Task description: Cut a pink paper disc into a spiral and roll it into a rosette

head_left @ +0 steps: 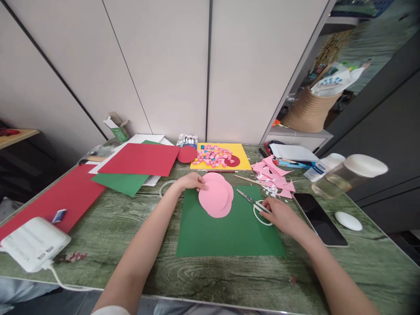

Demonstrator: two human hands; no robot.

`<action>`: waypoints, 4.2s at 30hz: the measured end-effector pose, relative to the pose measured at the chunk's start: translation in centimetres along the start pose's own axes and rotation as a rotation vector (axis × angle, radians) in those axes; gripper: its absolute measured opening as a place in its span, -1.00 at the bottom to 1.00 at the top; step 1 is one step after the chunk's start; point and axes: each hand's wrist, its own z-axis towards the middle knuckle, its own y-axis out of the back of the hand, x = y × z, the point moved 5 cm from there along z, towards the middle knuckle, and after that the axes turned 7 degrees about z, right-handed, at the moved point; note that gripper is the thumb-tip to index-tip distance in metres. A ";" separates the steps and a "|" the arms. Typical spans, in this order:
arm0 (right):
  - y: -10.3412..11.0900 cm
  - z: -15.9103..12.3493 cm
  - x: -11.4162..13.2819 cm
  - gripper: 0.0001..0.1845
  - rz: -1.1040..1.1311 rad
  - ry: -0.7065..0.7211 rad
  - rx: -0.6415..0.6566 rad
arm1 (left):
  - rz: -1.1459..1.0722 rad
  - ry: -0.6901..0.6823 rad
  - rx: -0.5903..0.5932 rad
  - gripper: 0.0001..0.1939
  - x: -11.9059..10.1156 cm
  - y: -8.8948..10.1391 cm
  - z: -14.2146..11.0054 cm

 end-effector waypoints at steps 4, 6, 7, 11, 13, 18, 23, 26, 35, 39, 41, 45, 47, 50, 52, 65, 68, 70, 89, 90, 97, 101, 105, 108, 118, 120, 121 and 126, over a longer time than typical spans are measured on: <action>0.5 -0.1 0.6 -0.87 0.041 -0.021 0.021 | -0.122 -0.043 -0.128 -0.73 -2.5 0.6 -1.5; 0.7 -0.3 1.0 -0.86 0.113 -0.036 0.043 | -0.185 -0.060 -0.189 -0.72 -3.8 0.6 -2.6; 0.7 -0.5 1.3 -0.85 0.163 -0.041 0.058 | -0.214 -0.069 -0.210 -0.71 -4.4 0.5 -3.2; -0.1 -1.3 3.0 -0.75 0.438 -0.018 0.166 | -0.352 -0.089 -0.288 -0.68 -5.4 -1.0 -5.6; -0.8 -1.8 4.2 -0.67 0.580 0.006 0.219 | -0.439 -0.085 -0.329 -0.65 -5.2 -2.3 -6.6; -3.3 -2.9 6.2 -0.56 0.790 0.022 0.271 | -0.600 -0.060 -0.361 -0.62 -4.2 -6.1 -8.0; -4.9 -2.9 5.5 -0.57 0.810 -0.050 0.239 | -0.663 -0.061 -0.345 -0.69 -3.7 -8.2 -7.7; -4.8 -2.7 5.0 -0.57 0.778 -0.073 0.191 | -0.688 -0.058 -0.327 -0.70 -3.9 -8.7 -7.6; -4.0 -3.3 5.9 -0.57 0.722 -0.033 0.099 | -0.602 -0.112 -0.237 -0.48 -4.5 -11.0 -7.6; -3.9 -3.3 6.0 -0.50 0.734 0.030 0.145 | -0.552 -0.119 -0.428 -0.53 -3.8 -9.8 -7.8; -3.9 -3.4 6.1 -0.47 0.734 0.050 0.193 | -0.568 -0.107 -0.507 -0.53 -3.6 -8.9 -8.0; -4.5 -3.5 6.0 -0.47 0.688 0.035 0.272 | -0.620 -0.124 -0.606 -0.52 -3.8 -7.6 -8.6; -4.7 -3.6 6.0 -0.48 0.663 0.022 0.287 | -0.641 -0.158 -0.637 -0.53 -4.1 -7.4 -8.9; -5.0 -3.7 5.9 -0.48 0.637 0.012 0.305 | -0.658 -0.188 -0.656 -0.54 -4.3 -7.3 -9.1; -5.0 -3.7 5.9 -0.48 0.627 0.009 0.313 | -0.663 -0.202 -0.657 -0.54 -4.3 -7.4 -9.1; -5.0 -3.9 6.2 -0.49 0.610 -0.007 0.351 | -0.680 -0.213 -0.601 -0.53 -4.5 -7.7 -9.0; -4.9 -4.0 6.4 -0.49 0.615 -0.010 0.350 | -0.680 -0.211 -0.583 -0.54 -4.4 -7.9 -8.9; -4.9 -4.0 6.5 -0.49 0.615 -0.011 0.347 | -0.674 -0.216 -0.576 -0.56 -4.3 -8.0 -8.9; -4.9 -4.1 6.2 -0.48 0.613 -0.024 0.351 | -0.680 -0.238 -0.585 -0.58 -4.5 -7.9 -9.0; -4.9 -4.1 6.2 -0.48 0.612 -0.024 0.351 | -0.680 -0.236 -0.589 -0.59 -4.5 -7.9 -9.1; -5.0 -4.1 6.0 -0.49 0.605 -0.035 0.349 | -0.675 -0.242 -0.612 -0.61 -4.4 -7.8 -9.1; -5.0 -4.1 6.2 -0.50 0.601 -0.041 0.347 | -0.669 -0.260 -0.635 -0.64 -4.5 -7.6 -9.2; -4.9 -4.1 6.4 -0.52 0.597 -0.039 0.349 | -0.674 -0.271 -0.648 -0.65 -4.7 -7.6 -9.3; -5.1 -4.1 6.3 -0.53 0.596 -0.041 0.354 | -0.688 -0.277 -0.644 -0.65 -4.7 -7.7 -9.3; -5.3 -4.1 6.0 -0.48 0.610 -0.022 0.347 | -0.696 -0.277 -0.576 -0.66 -4.9 -8.6 -9.3; -5.3 -4.0 6.0 -0.49 0.609 -0.017 0.345 | -0.692 -0.274 -0.572 -0.66 -4.9 -8.7 -9.3; -5.3 -4.0 6.0 -0.49 0.609 -0.016 0.346 | -0.691 -0.273 -0.572 -0.66 -4.9 -8.7 -9.3; -5.3 -4.0 5.9 -0.50 0.603 -0.019 0.351 | -0.684 -0.261 -0.579 -0.66 -4.9 -8.6 -9.3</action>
